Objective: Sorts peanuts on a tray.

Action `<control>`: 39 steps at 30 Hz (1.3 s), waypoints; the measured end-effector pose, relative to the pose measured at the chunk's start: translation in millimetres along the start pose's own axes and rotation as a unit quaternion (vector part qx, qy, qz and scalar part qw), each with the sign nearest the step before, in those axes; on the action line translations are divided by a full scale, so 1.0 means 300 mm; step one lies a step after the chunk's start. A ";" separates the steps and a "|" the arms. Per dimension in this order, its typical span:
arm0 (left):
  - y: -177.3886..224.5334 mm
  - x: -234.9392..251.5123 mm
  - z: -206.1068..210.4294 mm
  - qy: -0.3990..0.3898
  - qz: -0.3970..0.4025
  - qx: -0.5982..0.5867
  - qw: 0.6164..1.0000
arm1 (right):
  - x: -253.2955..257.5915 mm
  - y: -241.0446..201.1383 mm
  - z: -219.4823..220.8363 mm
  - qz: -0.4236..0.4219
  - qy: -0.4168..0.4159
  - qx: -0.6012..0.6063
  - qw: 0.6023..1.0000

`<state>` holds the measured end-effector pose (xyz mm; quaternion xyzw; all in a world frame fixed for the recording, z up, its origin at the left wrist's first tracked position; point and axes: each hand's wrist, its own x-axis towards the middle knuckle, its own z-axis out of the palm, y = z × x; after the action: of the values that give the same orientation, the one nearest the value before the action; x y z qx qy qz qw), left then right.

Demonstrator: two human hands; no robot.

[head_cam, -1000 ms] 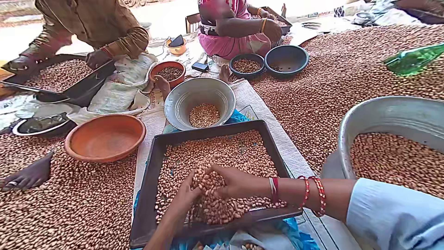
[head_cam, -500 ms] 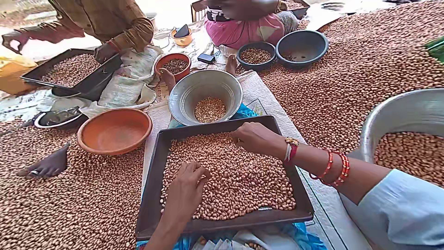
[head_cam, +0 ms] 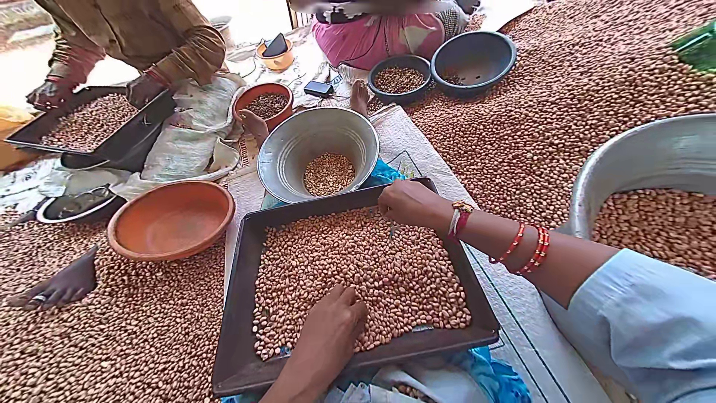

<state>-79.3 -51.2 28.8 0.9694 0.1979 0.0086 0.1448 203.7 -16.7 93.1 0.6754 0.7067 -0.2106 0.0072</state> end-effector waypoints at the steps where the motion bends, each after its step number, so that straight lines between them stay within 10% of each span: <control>1: -0.002 0.006 -0.021 -0.034 -0.001 -0.011 0.999 | 0.004 0.001 0.008 0.004 -0.011 -0.002 1.000; 3: -0.021 0.020 -0.084 -0.032 -0.021 -0.053 0.998 | 0.010 -0.001 0.026 0.005 -0.034 -0.006 0.999; 9: -0.159 0.010 -0.304 0.367 -0.189 -0.025 0.910 | 0.015 -0.048 0.088 0.019 -0.078 -0.081 0.993; 21: -0.153 -0.052 -0.083 0.092 -0.207 -0.025 0.974 | 0.012 -0.073 0.059 0.045 -0.132 -0.063 0.988; 24: -0.169 -0.039 -0.117 0.102 -0.206 -0.061 0.971 | -0.003 -0.027 0.001 -0.002 0.174 0.048 0.984; 27: -0.219 -0.040 -0.194 0.344 -0.201 -0.062 0.915 | -0.044 0.010 -0.098 -0.028 0.389 0.109 0.914; 34: -0.390 -0.228 -0.262 0.306 -0.279 -0.035 0.909 | -0.482 -0.032 0.053 0.150 0.181 0.254 0.938; 39: -0.487 -0.385 -0.160 0.081 -0.394 -0.311 0.861 | -0.711 -0.094 0.383 0.276 0.161 0.510 0.799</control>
<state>-244.9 46.0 37.9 0.7106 0.5616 0.0908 0.4139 163.8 -254.9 59.3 0.7720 0.2723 -0.4178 -0.3941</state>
